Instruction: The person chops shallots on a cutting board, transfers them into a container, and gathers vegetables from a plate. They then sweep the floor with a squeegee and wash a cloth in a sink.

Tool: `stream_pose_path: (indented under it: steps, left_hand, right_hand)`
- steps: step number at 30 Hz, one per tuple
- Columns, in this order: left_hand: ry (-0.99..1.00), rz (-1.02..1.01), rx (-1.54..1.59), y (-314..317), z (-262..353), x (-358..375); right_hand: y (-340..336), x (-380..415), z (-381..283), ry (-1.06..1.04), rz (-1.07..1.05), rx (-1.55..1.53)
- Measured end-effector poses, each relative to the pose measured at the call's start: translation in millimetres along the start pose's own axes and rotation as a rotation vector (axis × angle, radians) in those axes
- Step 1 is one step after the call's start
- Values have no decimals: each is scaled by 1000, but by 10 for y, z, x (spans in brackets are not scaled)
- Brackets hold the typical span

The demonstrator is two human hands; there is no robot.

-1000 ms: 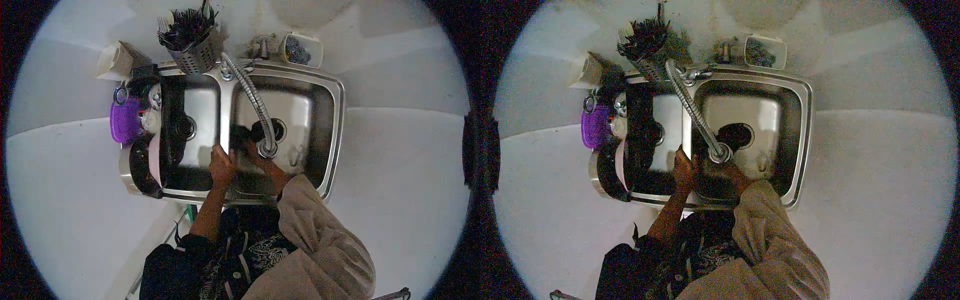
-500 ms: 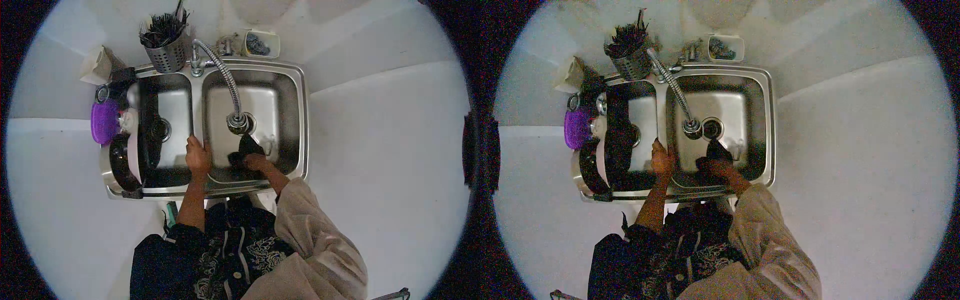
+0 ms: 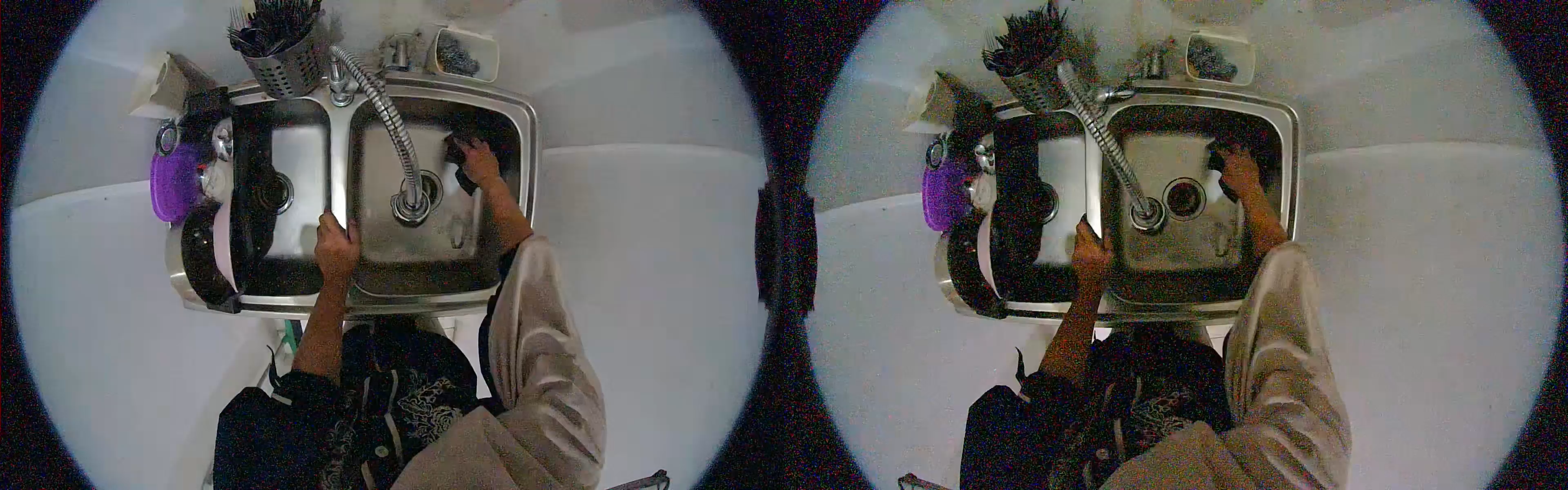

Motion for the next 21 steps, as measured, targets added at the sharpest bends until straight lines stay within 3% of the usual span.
stream_pose_path:
  steps: [3,7,10,14,16,18,21]
  left_hand:
    - [-57,-93,-17,65,-32,-37]
    - [-236,-232,115,66,-45,-27]
    - [-96,-119,37,26,-4,-51]
    - [-117,-132,14,23,-7,-38]
    - [-74,-72,-24,91,-77,19]
    - [-130,-188,-2,89,-84,4]
    - [-149,-239,53,15,-53,-6]
  right_hand:
    - [566,3,47,-162,214,62]
    - [1077,361,138,-138,-70,192]
    - [1790,923,297,-91,-202,211]
    - [1595,1555,-52,-103,-159,193]
    - [2051,1822,-57,-45,-207,236]
    - [2523,2007,-24,9,-260,277]
    - [2445,2039,-150,67,-343,235]
Point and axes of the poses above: each hand's wrist, its own x-axis away from the middle knuckle, its own y-axis out of the palm, z = x × y, the point moved 6 cm from there along -x, towards the middle knuckle, and after that the axes turned 1 degree about -y, right-handed, at the moved point
